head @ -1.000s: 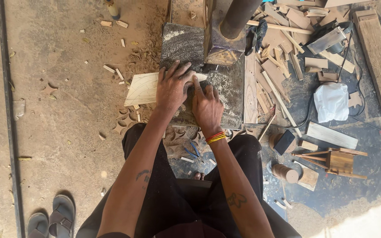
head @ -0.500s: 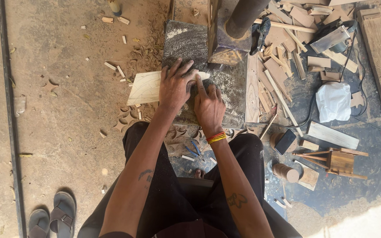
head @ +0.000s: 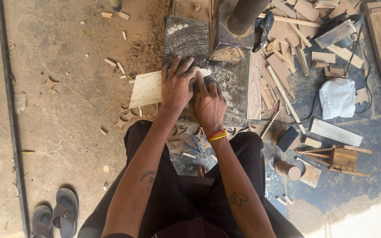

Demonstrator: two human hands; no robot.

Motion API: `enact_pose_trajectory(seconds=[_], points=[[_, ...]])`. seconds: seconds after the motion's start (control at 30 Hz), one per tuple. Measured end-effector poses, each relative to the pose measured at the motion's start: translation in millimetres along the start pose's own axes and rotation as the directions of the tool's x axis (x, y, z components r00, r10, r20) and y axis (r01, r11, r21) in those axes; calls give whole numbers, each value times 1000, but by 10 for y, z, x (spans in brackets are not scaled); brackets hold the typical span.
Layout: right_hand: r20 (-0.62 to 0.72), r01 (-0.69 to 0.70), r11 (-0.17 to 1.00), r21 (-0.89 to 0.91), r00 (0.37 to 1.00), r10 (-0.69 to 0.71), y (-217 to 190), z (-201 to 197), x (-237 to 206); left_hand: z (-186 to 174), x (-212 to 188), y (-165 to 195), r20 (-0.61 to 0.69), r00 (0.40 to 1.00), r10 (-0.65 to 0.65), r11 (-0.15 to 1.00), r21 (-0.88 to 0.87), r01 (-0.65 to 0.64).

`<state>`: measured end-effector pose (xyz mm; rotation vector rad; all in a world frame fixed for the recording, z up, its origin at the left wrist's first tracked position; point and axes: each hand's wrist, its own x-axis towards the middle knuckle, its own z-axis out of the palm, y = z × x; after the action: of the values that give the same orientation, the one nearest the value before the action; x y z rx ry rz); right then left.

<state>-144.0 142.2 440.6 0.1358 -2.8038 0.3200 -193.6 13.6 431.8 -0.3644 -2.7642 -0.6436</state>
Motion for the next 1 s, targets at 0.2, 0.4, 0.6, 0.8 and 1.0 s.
enact_pose_trajectory(seconds=[0.2, 0.4, 0.6, 0.8, 1.0], points=[[33, -27, 1000, 12, 999, 27, -15, -131, 167, -137, 166, 65, -16, 1000, -6, 1000, -10, 6], [16, -19, 1000, 11, 1000, 19, -64, -262, 289, -246, 305, 75, 7, 1000, -11, 1000, 6, 11], [28, -35, 999, -10, 999, 35, -129, -351, 372, -353, 379, 89, -13, 1000, -18, 1000, -14, 18], [52, -58, 998, -6, 997, 59, -203, -367, 356, -423, 355, 69, 15, 999, -40, 999, 8, 40], [30, -49, 999, -16, 998, 50, -201, -387, 415, -459, 405, 90, 1, 1000, -25, 1000, -1, 25]])
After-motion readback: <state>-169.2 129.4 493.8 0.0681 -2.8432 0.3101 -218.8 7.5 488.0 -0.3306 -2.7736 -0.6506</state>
